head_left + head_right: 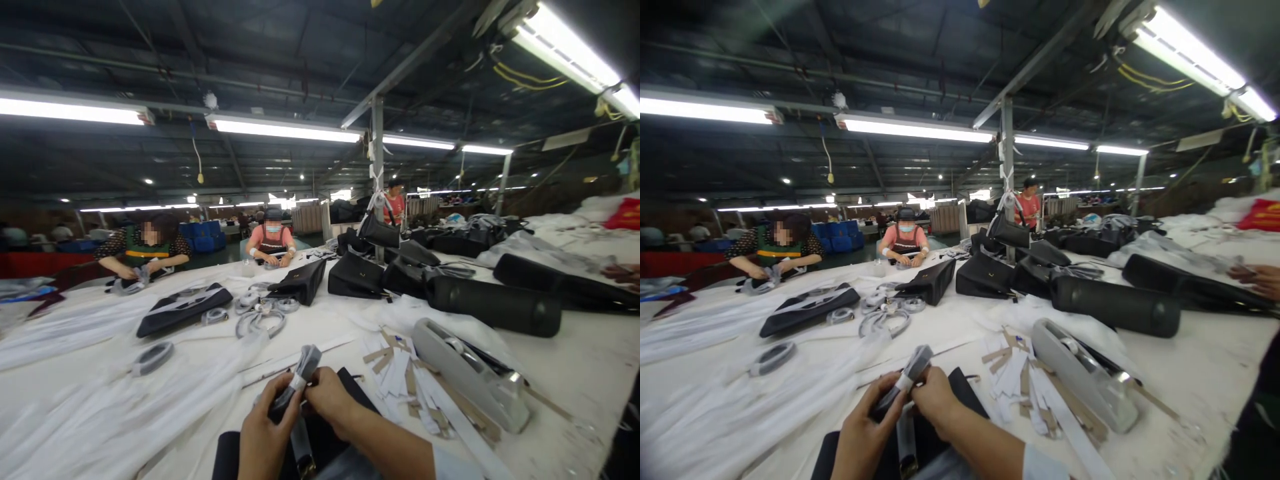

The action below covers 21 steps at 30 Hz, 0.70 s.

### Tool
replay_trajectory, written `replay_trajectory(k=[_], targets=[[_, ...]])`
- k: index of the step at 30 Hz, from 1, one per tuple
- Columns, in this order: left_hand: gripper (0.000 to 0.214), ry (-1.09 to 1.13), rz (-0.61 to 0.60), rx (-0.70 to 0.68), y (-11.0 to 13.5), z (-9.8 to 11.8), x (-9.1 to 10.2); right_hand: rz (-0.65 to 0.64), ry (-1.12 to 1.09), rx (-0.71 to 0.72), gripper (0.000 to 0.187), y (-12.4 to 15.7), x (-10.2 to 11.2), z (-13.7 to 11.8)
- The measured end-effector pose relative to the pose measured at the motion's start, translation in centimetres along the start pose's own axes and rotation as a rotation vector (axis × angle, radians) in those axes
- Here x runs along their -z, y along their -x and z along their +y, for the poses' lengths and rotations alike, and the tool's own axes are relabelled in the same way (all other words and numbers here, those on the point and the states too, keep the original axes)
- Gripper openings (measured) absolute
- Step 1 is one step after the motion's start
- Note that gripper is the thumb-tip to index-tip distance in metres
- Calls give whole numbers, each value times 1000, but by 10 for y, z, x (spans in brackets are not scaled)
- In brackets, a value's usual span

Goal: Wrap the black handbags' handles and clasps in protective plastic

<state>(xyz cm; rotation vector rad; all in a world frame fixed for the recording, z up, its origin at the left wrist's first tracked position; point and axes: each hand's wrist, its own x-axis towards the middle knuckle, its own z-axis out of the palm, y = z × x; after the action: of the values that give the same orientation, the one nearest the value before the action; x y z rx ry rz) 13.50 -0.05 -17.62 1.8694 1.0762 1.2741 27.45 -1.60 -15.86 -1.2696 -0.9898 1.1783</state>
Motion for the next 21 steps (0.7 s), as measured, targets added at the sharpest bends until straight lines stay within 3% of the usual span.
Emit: replay_trajectory(k=[4,9,16,21], targets=[[37,7,31,16,-2,-1,3,-69,-64,-25,13,12,12,-8],[38,13,87,-77,-5,-2,4,-195,-358,-187,40,21,18,-15],[37,-79,33,-86,-7,-15,3,-100,-125,-15,52,5,12,-1],[42,-243,-61,-157,-13,14,11,41,0,149,58,9,32,3]])
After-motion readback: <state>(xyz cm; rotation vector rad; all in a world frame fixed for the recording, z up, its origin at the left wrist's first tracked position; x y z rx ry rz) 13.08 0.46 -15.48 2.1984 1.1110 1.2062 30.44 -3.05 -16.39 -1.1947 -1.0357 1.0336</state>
